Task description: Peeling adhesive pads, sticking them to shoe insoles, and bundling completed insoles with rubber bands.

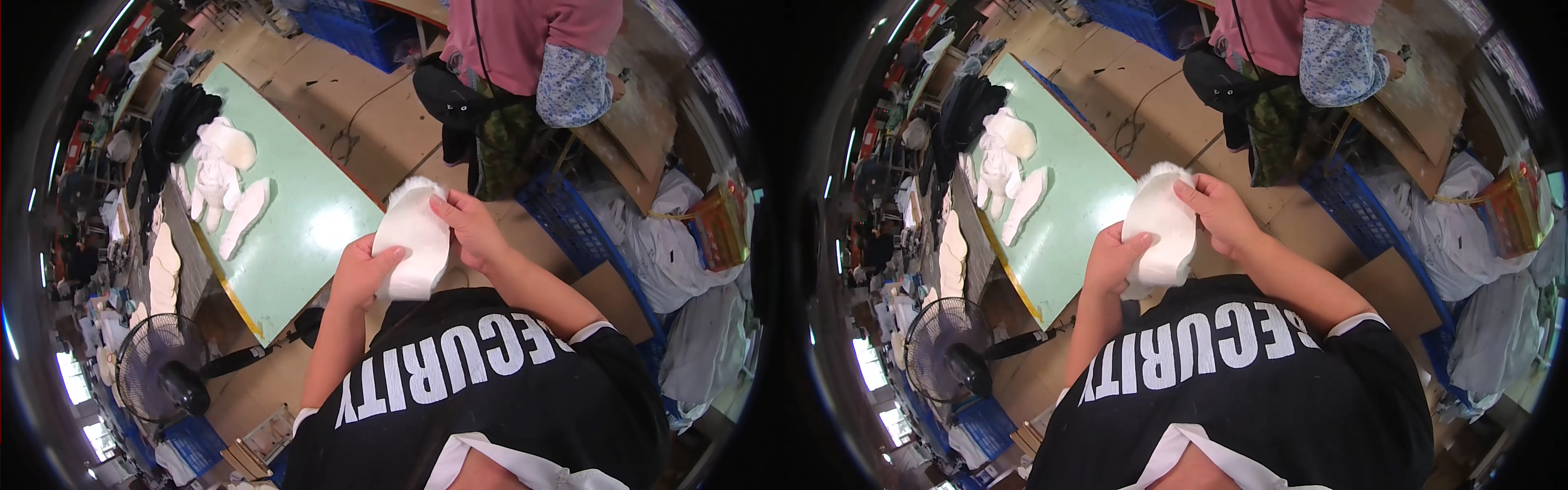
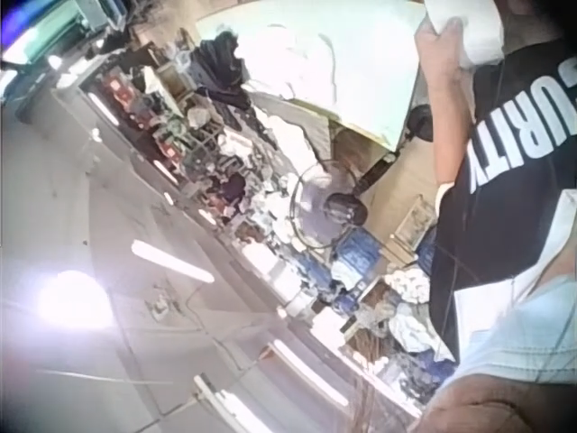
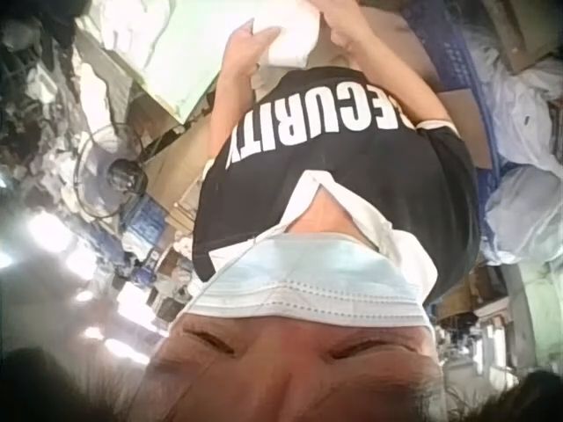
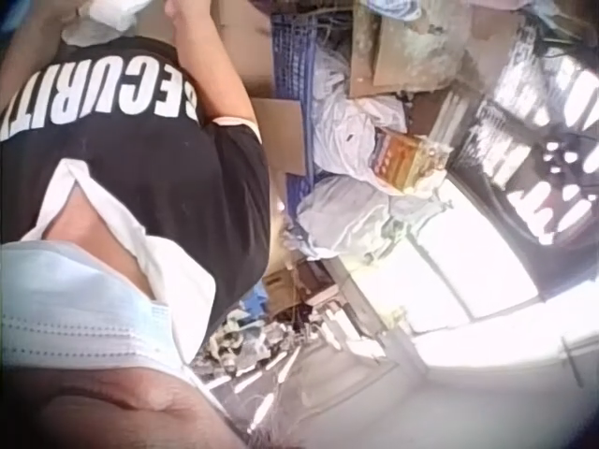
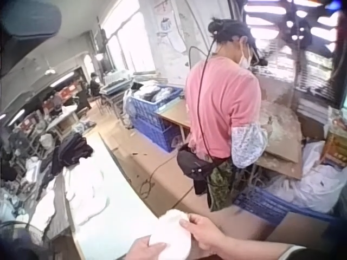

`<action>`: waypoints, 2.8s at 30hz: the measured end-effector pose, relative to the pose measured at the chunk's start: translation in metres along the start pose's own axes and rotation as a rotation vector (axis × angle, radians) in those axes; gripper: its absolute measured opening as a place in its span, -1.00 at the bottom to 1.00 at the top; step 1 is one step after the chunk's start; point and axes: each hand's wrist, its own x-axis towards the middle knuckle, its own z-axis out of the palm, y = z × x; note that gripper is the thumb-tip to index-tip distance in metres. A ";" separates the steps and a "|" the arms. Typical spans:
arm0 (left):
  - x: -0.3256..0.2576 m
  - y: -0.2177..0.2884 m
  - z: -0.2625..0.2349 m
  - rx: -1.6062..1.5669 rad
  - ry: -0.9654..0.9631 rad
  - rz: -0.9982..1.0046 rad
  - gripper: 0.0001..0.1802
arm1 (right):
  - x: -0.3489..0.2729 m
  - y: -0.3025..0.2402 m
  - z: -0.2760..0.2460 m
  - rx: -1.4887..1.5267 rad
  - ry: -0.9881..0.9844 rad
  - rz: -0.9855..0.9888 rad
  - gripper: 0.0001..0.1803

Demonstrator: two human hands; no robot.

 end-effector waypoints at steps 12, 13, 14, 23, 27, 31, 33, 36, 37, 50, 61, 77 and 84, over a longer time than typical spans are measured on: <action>0.003 -0.018 -0.013 0.066 -0.345 -0.145 -0.55 | 0.022 -0.030 -0.042 0.276 0.341 -0.204 -0.65; 0.001 -0.013 -0.014 0.065 -0.344 -0.146 -0.55 | 0.021 -0.032 -0.046 0.276 0.342 -0.202 -0.65; -0.001 -0.007 -0.014 0.060 -0.340 -0.130 -0.55 | 0.020 -0.033 -0.051 0.297 0.351 -0.220 -0.65; -0.009 0.009 -0.010 0.134 -0.258 0.000 -0.48 | 0.006 -0.037 -0.080 0.382 0.441 -0.271 -0.63; -0.009 0.007 -0.002 0.118 -0.196 0.112 -0.54 | -0.004 -0.038 -0.089 0.394 0.522 -0.337 -0.64; -0.001 0.003 -0.006 0.055 -0.096 0.209 -0.62 | -0.012 -0.029 -0.112 0.490 0.602 -0.426 -0.64; 0.003 0.002 -0.010 0.021 -0.116 0.206 -0.63 | -0.017 -0.026 -0.116 0.487 0.662 -0.440 -0.63; 0.009 0.005 -0.009 -0.046 -0.138 0.184 -0.64 | -0.026 -0.021 -0.124 0.527 0.685 -0.452 -0.63; 0.011 0.007 -0.011 -0.064 -0.137 0.163 -0.63 | -0.028 -0.019 -0.121 0.524 0.686 -0.454 -0.63; 0.009 0.025 -0.051 0.173 -0.022 0.224 -0.55 | -0.025 0.018 -0.085 0.524 0.563 -0.436 -0.61; 0.026 -0.056 -0.119 0.671 -0.002 -0.038 -0.81 | -0.058 0.009 -0.119 0.380 0.562 -0.529 -0.72; 0.123 -0.003 0.110 0.960 -0.290 0.579 -0.75 | -0.087 -0.166 -0.272 0.271 0.674 -0.802 -0.73; 0.233 0.092 0.298 0.590 -0.289 0.785 -0.66 | -0.064 -0.273 -0.301 0.062 0.641 -0.745 -0.77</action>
